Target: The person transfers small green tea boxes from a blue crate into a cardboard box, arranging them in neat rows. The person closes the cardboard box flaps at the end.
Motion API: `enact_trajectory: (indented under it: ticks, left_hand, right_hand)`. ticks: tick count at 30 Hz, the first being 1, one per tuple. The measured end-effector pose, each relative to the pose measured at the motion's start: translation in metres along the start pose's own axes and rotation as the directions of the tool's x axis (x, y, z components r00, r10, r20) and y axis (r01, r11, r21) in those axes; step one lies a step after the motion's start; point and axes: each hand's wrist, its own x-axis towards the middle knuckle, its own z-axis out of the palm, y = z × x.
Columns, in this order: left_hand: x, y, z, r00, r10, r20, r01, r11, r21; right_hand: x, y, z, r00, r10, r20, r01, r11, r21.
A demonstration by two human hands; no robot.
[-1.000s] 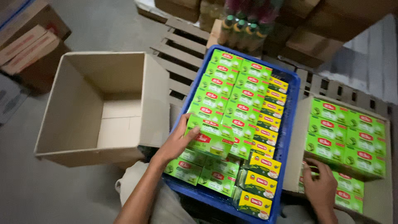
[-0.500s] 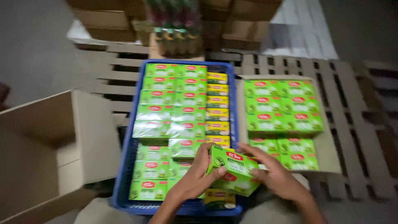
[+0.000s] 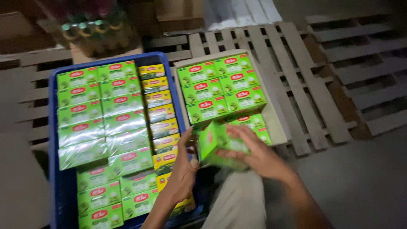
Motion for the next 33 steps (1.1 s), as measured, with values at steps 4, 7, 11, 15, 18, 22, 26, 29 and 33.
enact_trajectory:
  ticks: [4, 7, 11, 15, 18, 22, 26, 29, 33]
  left_hand:
    - [-0.007, -0.013, 0.014, 1.000, -0.018, 0.007, 0.017, 0.991, 0.135]
    - [-0.009, -0.018, 0.024, 0.995, -0.036, 0.089, 0.007, 0.952, 0.305]
    - [-0.011, -0.020, 0.030, 0.993, -0.016, 0.120, -0.027, 0.937, 0.349]
    - [-0.013, -0.028, 0.033, 0.987, -0.023, 0.160, -0.059, 0.872, 0.486]
    - [-0.015, -0.032, 0.038, 0.979, 0.015, 0.201, -0.135, 0.789, 0.599]
    - [-0.013, -0.035, 0.040, 0.981, 0.020, 0.192, -0.134, 0.788, 0.601]
    - [-0.015, -0.041, 0.044, 0.982, 0.035, 0.184, -0.145, 0.766, 0.626]
    - [-0.016, -0.043, 0.048, 0.988, 0.057, 0.144, -0.134, 0.778, 0.614]
    - [-0.019, -0.043, 0.050, 0.990, 0.019, 0.138, -0.102, 0.774, 0.625]
  right_hand:
    - [0.009, 0.028, -0.045, 0.995, -0.030, -0.092, 0.018, 0.992, -0.122]
    - [0.024, 0.083, -0.053, 0.996, -0.080, -0.042, 0.061, 0.939, -0.339]
    - [0.033, 0.124, -0.053, 0.968, -0.240, -0.071, 0.138, 0.751, -0.646]
    - [0.038, 0.137, -0.052, 0.966, -0.249, -0.067, 0.135, 0.709, -0.692]
    - [0.040, 0.145, -0.047, 0.970, -0.237, -0.052, 0.121, 0.659, -0.742]
    - [0.044, 0.156, -0.036, 0.961, -0.258, -0.097, 0.088, 0.620, -0.780]
    - [0.049, 0.166, -0.030, 0.954, -0.275, -0.118, 0.081, 0.618, -0.782]
    - [0.050, 0.166, -0.027, 0.956, -0.280, -0.091, 0.092, 0.579, -0.810]
    - [0.051, 0.148, -0.024, 0.999, 0.004, -0.035, -0.030, 0.624, -0.781]
